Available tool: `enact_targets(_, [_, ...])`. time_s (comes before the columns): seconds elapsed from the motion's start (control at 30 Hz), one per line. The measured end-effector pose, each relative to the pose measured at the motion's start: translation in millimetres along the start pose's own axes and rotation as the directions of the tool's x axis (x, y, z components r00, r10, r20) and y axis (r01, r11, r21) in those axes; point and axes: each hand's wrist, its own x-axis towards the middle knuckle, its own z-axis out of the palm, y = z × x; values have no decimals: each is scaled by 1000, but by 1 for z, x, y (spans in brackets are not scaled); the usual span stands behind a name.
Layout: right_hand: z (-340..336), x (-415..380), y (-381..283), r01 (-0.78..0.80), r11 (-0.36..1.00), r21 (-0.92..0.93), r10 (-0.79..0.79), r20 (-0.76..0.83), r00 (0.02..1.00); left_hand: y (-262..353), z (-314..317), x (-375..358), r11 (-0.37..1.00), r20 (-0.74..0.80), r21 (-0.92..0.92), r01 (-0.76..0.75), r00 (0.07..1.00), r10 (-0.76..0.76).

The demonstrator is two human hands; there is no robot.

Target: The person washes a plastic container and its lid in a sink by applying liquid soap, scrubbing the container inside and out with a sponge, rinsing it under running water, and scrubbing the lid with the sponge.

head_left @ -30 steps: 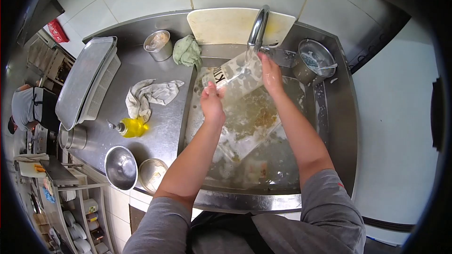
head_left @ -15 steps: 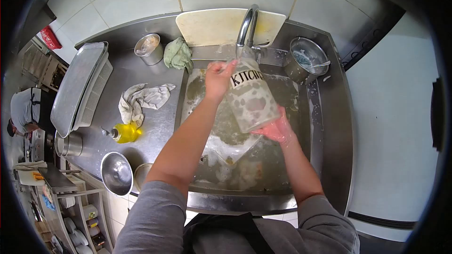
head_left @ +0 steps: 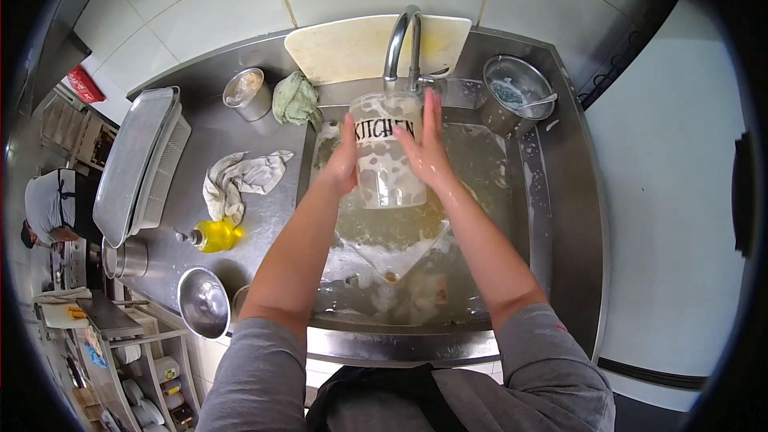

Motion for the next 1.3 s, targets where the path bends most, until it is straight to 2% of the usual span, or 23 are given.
enact_targets(0.07, [11,20,-3,44,999,-10,-44,0,999,-21,-17,-3,999,19,-35,3,1000,-2])
enact_targets(0.13, [17,35,-13,-72,997,-15,71,450,890,-36,-26,-11,985,26,-162,64,998,-60])
enact_targets(0.17, [35,35,-11,141,964,-226,-89,227,970,-44,-29,-15,979,30,-201,44,999,-39])
enact_targets(0.2, [37,40,-9,145,964,-224,-91,235,968,-50,-32,-19,978,24,-206,40,999,-36])
enact_targets(0.27, [29,51,-33,-174,983,-61,184,381,906,-63,-33,-31,923,138,-382,45,990,8])
enact_targets(0.33, [35,58,-23,-92,996,18,82,326,942,-83,-29,-44,890,133,-452,59,991,2])
enact_targets(0.43, [31,60,-17,-199,965,169,173,158,972,-127,-40,-46,790,174,-611,57,983,64])
enact_targets(0.5, [15,52,-26,-125,990,-60,129,85,988,-148,-52,-39,749,386,-628,213,921,62])
enact_targets(0.53, [12,47,-23,-120,991,-61,125,87,988,-141,-46,-43,748,384,-630,209,921,67])
enact_targets(0.6, [11,36,-15,-90,964,251,55,145,988,-124,-30,-59,736,209,-665,131,978,15])
enact_targets(0.63, [13,35,-14,-175,889,423,133,128,983,-123,-32,-57,731,202,-671,124,979,19])
enact_targets(0.67, [12,34,-12,-178,888,423,133,134,982,-121,-34,-54,698,252,-693,178,968,4])
enact_targets(0.77, [7,34,-8,133,904,407,-126,-43,991,-113,-33,-49,686,347,-695,213,936,62])
enact_targets(0.8, [6,32,-6,133,905,403,-126,-44,991,-111,-33,-49,704,386,-683,194,914,123])
enact_targets(0.87, [3,24,-5,182,908,377,-213,40,976,-99,-38,-51,714,333,-686,142,934,134])
enact_targets(0.93, [-5,23,-1,215,937,273,-259,133,957,-87,-51,-52,703,63,-705,-94,979,193])
enact_targets(1.0, [-9,20,-12,-18,974,227,-68,365,928,-78,-64,-48,773,-36,-606,-189,977,210])
enact_targets(1.03, [-14,26,-18,-65,997,41,38,479,877,-75,-69,-46,832,-133,-484,-273,962,238])
enact_targets(1.07, [-15,26,-29,-67,997,39,40,480,876,-74,-71,-43,831,-133,-486,-271,962,237])
enact_targets(1.13, [-7,25,-49,-518,786,337,274,560,782,-70,-75,-38,817,-235,-247,-521,850,471])
enact_targets(1.2, [6,26,-38,-422,824,378,179,533,827,-68,-81,-38,821,-157,-225,-524,852,500])
enact_targets(1.27, [9,21,-47,-323,851,415,80,505,859,-60,-71,-47,855,-382,-277,-439,867,321])
enact_targets(1.3, [5,10,-60,-84,993,84,29,516,856,-62,-76,-45,830,-361,-367,-419,887,288])
